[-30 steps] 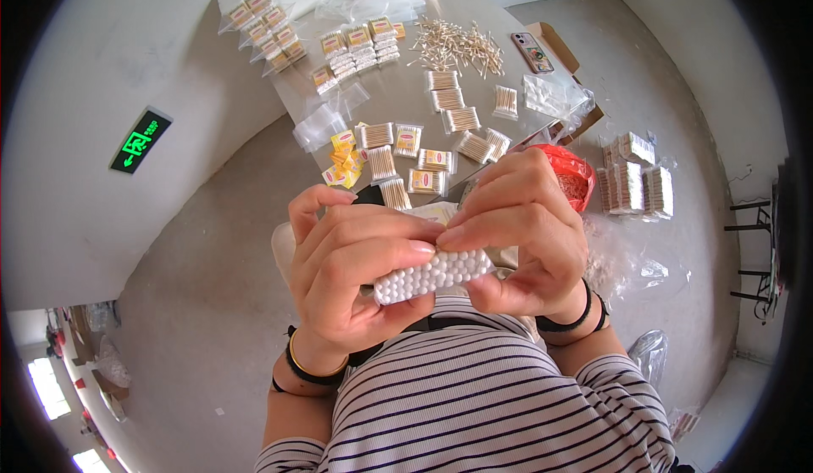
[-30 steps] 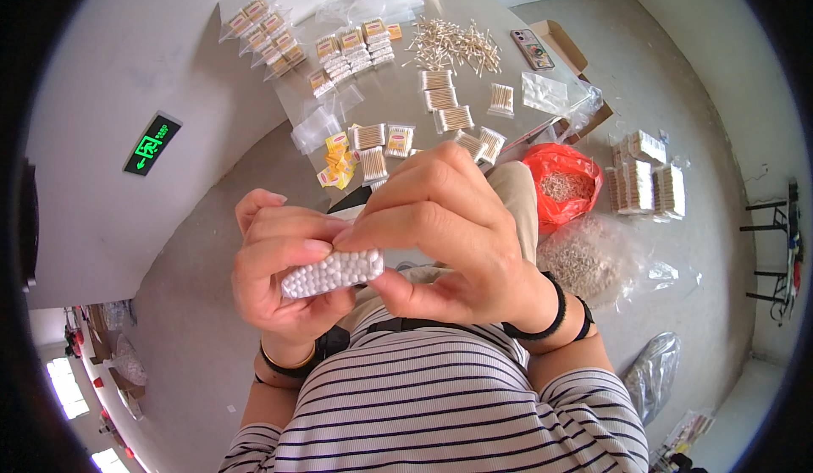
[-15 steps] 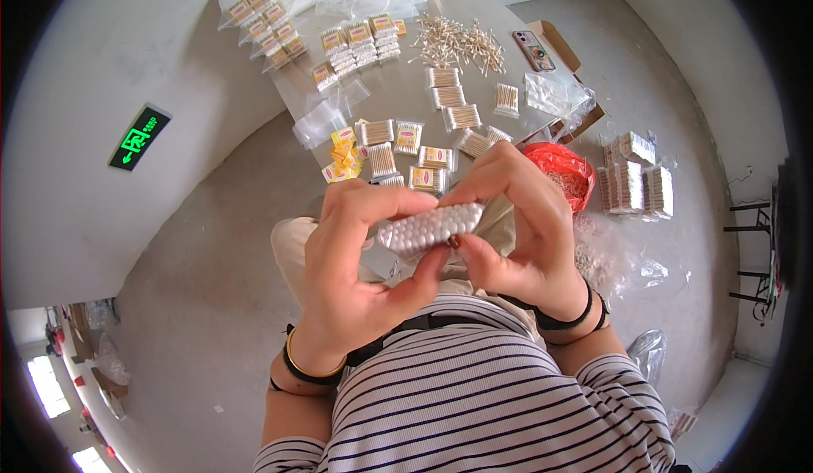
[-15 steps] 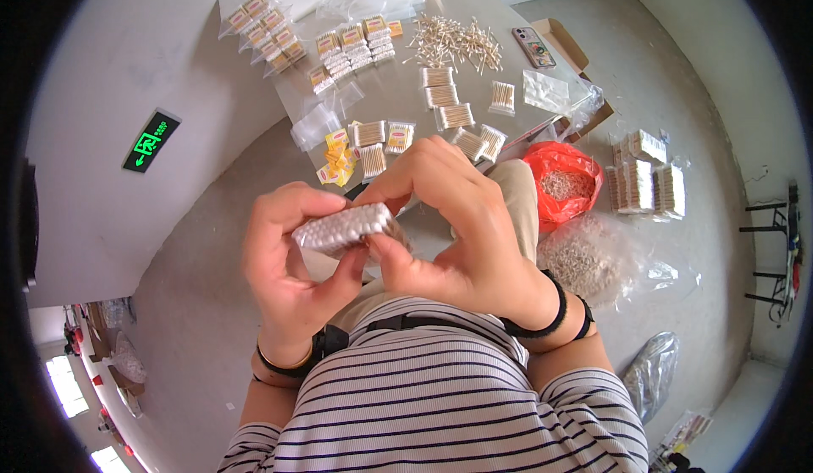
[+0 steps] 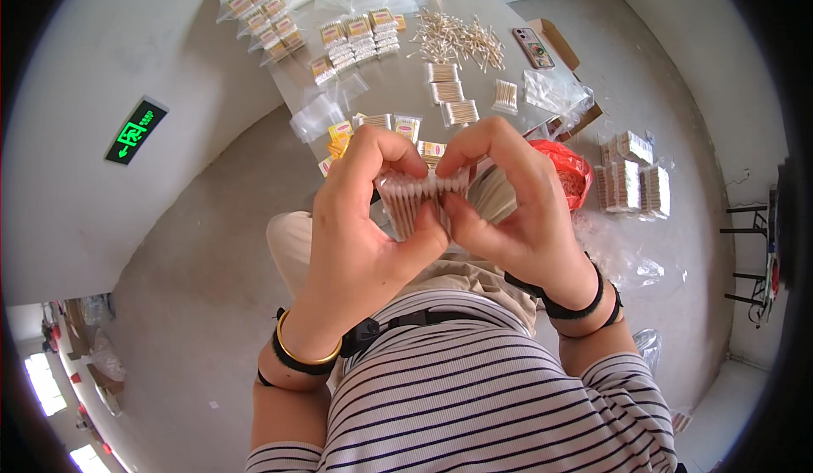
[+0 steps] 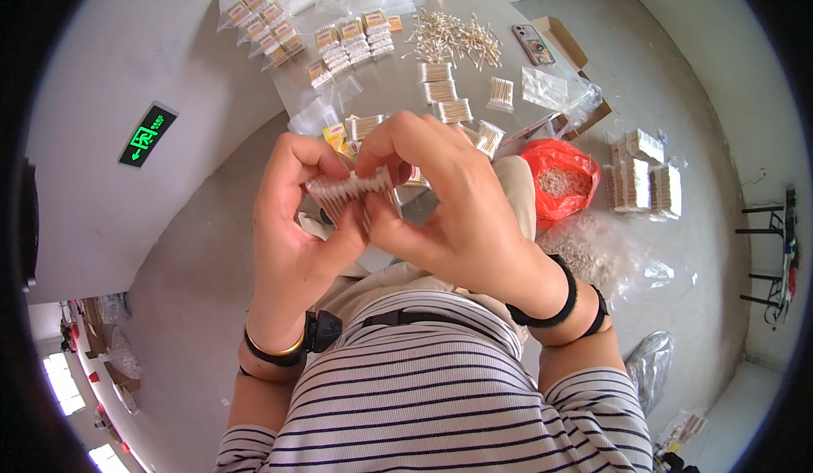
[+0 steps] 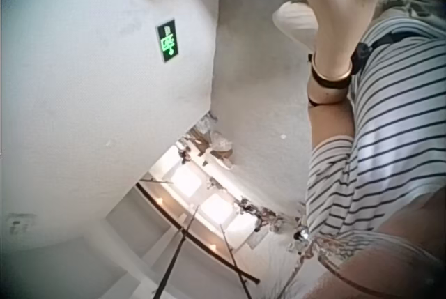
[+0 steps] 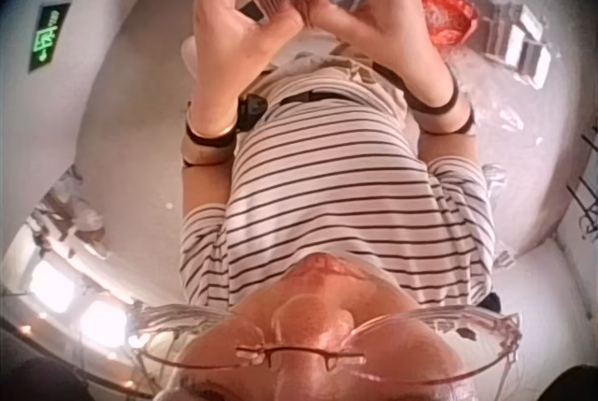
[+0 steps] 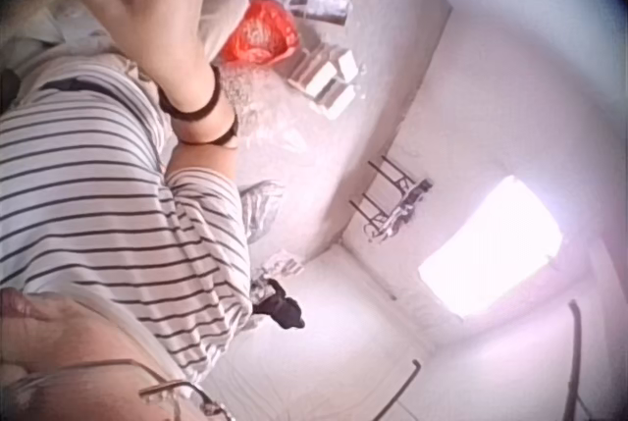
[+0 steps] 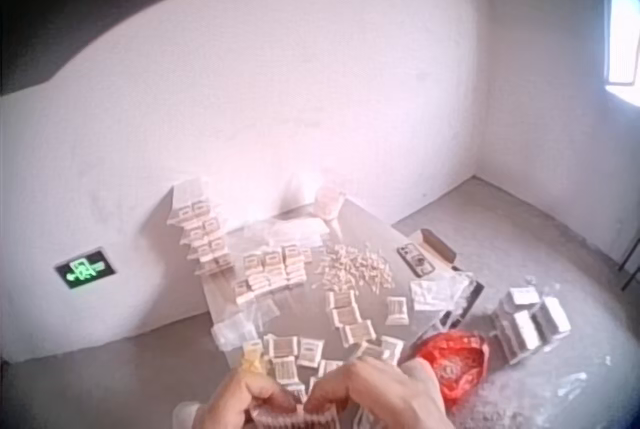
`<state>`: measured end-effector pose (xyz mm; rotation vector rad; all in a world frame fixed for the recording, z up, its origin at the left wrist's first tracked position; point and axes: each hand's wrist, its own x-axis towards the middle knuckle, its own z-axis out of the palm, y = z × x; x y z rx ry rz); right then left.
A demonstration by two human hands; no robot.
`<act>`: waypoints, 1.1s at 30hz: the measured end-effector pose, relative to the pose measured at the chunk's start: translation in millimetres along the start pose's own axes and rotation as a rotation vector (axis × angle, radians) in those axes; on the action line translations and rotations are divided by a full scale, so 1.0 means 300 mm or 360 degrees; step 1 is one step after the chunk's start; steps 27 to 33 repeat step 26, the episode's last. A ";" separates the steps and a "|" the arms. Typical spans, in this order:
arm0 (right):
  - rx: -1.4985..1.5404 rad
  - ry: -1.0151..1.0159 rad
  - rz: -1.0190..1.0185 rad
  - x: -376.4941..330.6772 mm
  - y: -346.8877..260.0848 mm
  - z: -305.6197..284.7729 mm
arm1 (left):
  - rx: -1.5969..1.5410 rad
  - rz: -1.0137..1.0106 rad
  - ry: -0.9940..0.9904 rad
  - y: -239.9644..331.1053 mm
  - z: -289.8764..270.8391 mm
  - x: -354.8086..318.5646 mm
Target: The person sits on the floor and packs cotton swabs into small plastic bags. They pick up swabs, place them into bags, and seal them by hand, repeating the process for multiple units.
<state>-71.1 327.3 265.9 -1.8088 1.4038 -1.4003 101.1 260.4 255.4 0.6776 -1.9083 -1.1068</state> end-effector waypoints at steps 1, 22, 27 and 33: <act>0.0021 0.0047 -0.0012 0.002 0.003 0.005 | 0.0014 -0.0013 0.0019 0.003 0.001 0.000; 0.0097 -0.0374 0.0128 0.043 -0.061 -0.075 | -0.0123 -0.0019 -0.0013 0.037 -0.015 -0.033; 0.0260 -0.0453 0.0234 0.048 -0.034 -0.096 | -0.0188 0.0029 -0.0001 0.023 -0.012 -0.032; 0.0260 -0.0453 0.0234 0.048 -0.034 -0.096 | -0.0188 0.0029 -0.0001 0.023 -0.012 -0.032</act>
